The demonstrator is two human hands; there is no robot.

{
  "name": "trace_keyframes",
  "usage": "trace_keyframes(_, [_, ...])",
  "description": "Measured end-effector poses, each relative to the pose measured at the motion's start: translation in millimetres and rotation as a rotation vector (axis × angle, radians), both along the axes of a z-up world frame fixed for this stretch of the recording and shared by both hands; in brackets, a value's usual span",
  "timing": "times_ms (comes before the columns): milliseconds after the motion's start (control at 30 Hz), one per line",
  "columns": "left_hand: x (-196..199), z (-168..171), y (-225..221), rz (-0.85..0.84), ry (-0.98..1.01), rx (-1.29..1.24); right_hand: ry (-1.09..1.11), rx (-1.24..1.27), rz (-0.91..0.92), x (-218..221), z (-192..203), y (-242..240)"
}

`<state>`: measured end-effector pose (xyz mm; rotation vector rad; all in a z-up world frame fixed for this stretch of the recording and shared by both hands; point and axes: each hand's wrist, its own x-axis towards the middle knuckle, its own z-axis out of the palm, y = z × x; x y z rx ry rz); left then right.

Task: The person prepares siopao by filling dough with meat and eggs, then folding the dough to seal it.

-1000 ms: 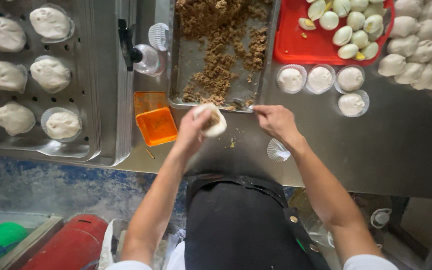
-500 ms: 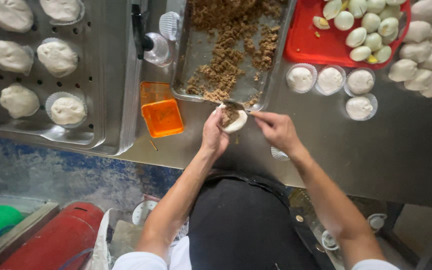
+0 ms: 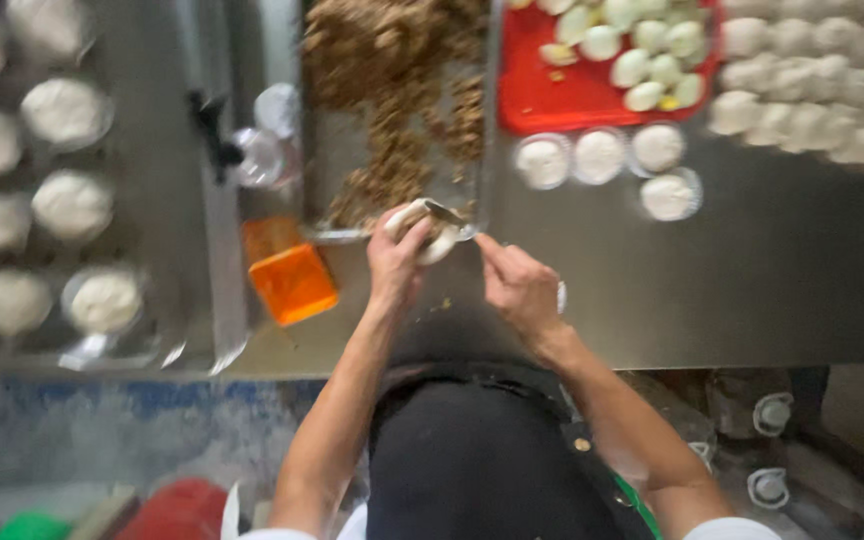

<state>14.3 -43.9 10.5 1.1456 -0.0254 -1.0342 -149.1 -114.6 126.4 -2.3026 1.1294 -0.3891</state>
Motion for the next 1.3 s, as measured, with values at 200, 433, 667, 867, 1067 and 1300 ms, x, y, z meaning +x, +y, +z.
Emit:
trace_keyframes(200, [6.7, 0.6, 0.2, 0.032, 0.137, -0.014, -0.109, 0.031, -0.008, 2.3, -43.6, -32.1])
trace_keyframes(433, [14.9, 6.3, 16.6, 0.039, 0.18, 0.008, -0.24, 0.147, -0.216, -14.3, -110.4, -187.7])
trace_keyframes(667, [-3.2, 7.1, 31.7, 0.083, 0.22, 0.1, 0.009, -0.199, -0.203, -1.9, -156.6, -322.2])
trace_keyframes(867, [-12.5, 1.8, 39.0, 0.015, 0.134, 0.106, -0.05, -0.291, -0.021, -14.3, -173.8, -336.1])
trace_keyframes(1067, [-1.6, 4.7, 72.7, 0.01, 0.117, 0.121, -0.374, 0.889, -0.248, -75.6, -68.3, -169.2])
trace_keyframes(1300, [9.1, -7.2, 102.6, -0.079, -0.003, 0.159, -0.288, 0.993, -0.192, -60.7, -108.3, 43.3])
